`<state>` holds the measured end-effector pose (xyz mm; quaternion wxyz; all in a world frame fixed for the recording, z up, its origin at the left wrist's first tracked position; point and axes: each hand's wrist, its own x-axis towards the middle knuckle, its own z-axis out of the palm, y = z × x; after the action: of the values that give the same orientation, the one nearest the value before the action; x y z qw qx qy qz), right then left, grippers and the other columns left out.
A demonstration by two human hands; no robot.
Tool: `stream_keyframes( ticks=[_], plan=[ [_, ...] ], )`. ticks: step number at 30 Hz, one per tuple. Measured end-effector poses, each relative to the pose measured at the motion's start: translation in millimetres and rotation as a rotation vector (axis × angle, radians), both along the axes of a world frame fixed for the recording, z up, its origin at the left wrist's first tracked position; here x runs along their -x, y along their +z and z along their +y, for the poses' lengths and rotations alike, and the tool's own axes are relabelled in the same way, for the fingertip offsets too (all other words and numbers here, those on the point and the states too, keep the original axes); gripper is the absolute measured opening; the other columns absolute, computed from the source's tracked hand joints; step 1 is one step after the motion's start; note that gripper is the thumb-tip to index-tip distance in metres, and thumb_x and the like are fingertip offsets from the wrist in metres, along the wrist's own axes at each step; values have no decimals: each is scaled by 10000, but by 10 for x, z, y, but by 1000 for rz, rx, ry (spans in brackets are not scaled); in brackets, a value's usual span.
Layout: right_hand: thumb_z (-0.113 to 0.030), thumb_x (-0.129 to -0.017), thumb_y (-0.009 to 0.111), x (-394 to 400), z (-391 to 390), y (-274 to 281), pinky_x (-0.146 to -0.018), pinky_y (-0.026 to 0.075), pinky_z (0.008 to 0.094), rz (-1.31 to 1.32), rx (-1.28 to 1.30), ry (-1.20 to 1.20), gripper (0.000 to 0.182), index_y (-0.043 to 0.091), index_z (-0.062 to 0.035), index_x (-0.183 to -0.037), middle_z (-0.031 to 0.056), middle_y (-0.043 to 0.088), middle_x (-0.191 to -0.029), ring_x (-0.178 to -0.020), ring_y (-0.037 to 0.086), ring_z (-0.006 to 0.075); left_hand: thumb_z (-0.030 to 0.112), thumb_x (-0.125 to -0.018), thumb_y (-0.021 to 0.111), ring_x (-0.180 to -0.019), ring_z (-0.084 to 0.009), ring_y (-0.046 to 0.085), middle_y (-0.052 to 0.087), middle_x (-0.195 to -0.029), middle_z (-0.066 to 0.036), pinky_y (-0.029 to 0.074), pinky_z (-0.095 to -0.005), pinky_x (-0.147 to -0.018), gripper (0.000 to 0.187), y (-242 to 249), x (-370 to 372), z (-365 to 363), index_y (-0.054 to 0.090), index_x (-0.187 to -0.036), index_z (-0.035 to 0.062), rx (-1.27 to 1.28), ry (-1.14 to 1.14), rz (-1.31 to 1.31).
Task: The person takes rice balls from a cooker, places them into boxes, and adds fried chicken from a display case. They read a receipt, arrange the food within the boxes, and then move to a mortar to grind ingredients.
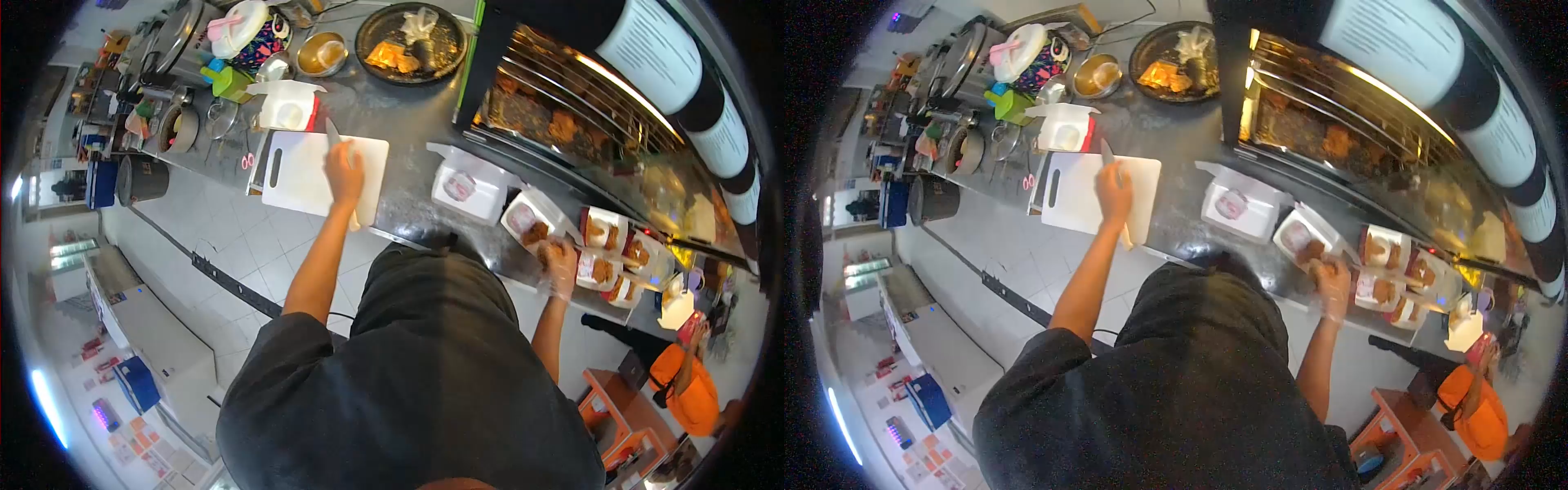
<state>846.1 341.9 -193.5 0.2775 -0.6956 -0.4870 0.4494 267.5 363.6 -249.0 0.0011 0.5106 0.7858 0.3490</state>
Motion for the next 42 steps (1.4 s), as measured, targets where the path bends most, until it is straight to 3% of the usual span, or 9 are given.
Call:
stream_keyframes(
  ticks=[6,12,19,25,28,33,37,39,42],
  plan=[
    [-434,-1006,696,1104,290,872,-423,532,311,633,275,-194,416,707,-52,-1172,102,732,-914,-668,722,219,253,-982,692,-1309,-335,591,678,-1324,-144,362,-656,-1100,341,-99,1465,721,687,-1287,100,397,226,267],
    [-447,-1034,648,1988,426,1187,-421,536,302,792,313,-92,407,699,-68,-1171,106,726,-884,-692,728,236,319,-1024,628,-874,-345,756,768,-920,-127,564,-536,-839,271,-68,1916,1132,769,-983,91,467,-62,337],
    [-413,-1063,612,2368,391,1030,-439,561,309,867,366,67,419,680,-32,-1222,151,730,-932,-715,745,260,261,-935,645,-731,-363,752,754,-872,-149,608,-506,-639,228,126,665,1161,766,-865,81,263,-491,248],
    [-426,-1064,639,3056,758,1148,-523,586,314,819,422,52,446,653,-28,-1265,145,719,-1016,-789,742,237,232,-903,681,-801,-409,773,784,-963,-204,629,-515,-725,223,-113,-802,723,793,-876,41,563,-796,71],
    [-324,-1036,702,3293,1015,560,-541,591,374,869,393,-6,367,662,-38,-1262,133,725,-1043,-752,729,233,268,-934,680,-926,-411,768,782,-1015,-198,599,-532,-852,280,499,-922,421,776,-935,5,631,-786,-418],
    [-195,-958,703,3600,1381,-18,-777,597,441,-69,-88,623,276,702,-37,-1184,177,732,-1045,-885,733,326,282,-956,690,-1033,-380,690,750,-1053,-182,493,-513,-996,278,285,-509,193,720,-1033,17,65,-974,-221],
    [-83,-855,673,3536,1444,-434,-858,573,509,-555,-449,1156,266,768,-79,-1103,175,766,-995,-942,736,394,200,-943,719,-1041,-387,668,718,-1106,-198,508,-492,-993,308,174,11,472,687,-1184,12,85,-545,-180],
    [-77,-843,673,3648,1458,-409,-815,576,533,-781,-173,1226,210,785,-83,-1021,158,770,-960,-910,742,400,192,-951,702,-1074,-400,677,701,-1203,-228,517,-479,-992,318,12,40,663,683,-1201,-3,175,-392,-300],
    [-107,-839,685,3608,1290,-123,-753,585,526,-904,-386,1097,172,782,-54,-971,167,768,-940,-882,746,409,151,-941,678,-1039,-447,701,718,-1154,-281,546,-488,-940,297,-59,-25,839,693,-1168,-40,313,-458,-436]
  ],
)
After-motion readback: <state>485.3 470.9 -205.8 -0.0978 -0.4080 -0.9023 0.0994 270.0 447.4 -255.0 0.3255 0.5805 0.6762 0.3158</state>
